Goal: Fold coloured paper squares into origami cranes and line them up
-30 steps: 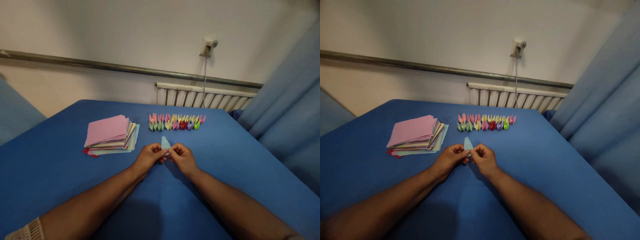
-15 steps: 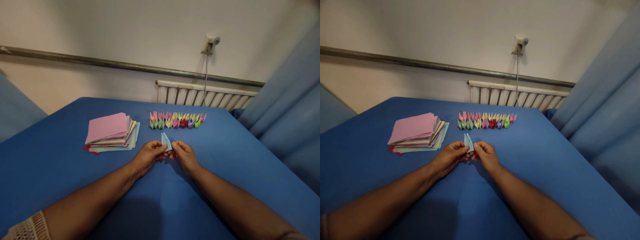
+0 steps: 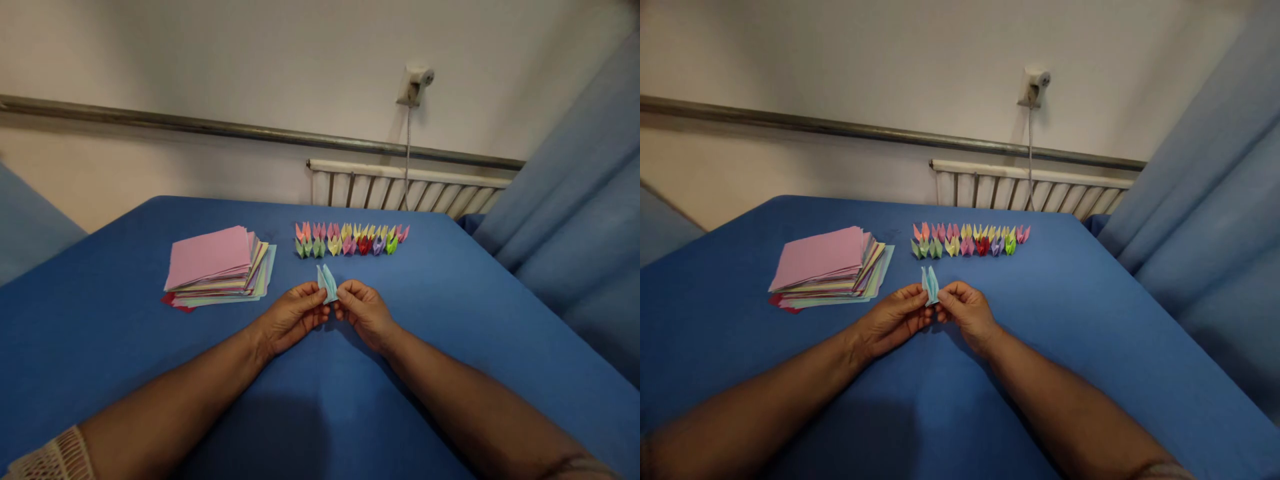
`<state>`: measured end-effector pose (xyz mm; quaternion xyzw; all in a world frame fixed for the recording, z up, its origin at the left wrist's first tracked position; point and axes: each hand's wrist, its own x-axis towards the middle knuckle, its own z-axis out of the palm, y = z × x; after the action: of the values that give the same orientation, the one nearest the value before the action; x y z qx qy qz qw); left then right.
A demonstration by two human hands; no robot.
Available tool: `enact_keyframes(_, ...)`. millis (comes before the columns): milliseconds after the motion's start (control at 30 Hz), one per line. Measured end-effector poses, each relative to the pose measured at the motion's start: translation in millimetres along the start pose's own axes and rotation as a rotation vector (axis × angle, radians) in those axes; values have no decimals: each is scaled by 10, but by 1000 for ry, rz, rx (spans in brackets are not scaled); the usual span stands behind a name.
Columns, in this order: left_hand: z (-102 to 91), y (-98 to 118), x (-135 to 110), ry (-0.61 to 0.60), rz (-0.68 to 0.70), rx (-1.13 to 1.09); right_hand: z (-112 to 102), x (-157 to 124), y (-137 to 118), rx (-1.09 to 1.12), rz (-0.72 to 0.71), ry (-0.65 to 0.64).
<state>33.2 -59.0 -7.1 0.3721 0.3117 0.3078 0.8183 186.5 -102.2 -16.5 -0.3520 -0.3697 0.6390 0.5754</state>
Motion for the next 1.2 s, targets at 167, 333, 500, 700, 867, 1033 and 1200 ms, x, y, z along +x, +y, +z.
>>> enact_keyframes(167, 28, 13, -25, -15, -6, 22, -14, 28, 24, -79, -62, 39)
enact_keyframes(333, 26, 8, -16, 62, 20, 95, -38, 64, 59, -206, -227, 156)
enact_keyframes(500, 15, -6, 39, 225, 173, 312, -80, 73, 80, -310, -181, 110)
enact_keyframes(700, 5, -52, 58, 385, 402, 717, -58, 86, 75, -273, -77, 113)
enact_keyframes(867, 9, -93, 30, 414, 463, 837, -75, 99, 106, -262, -73, 148)
enact_keyframes(1033, 86, -57, -16, 308, 437, 705, -137, 110, 84, -117, -35, 106)
enact_keyframes(1200, 139, -26, -38, 242, 373, 561, -197, 120, 54, 49, 57, 6)
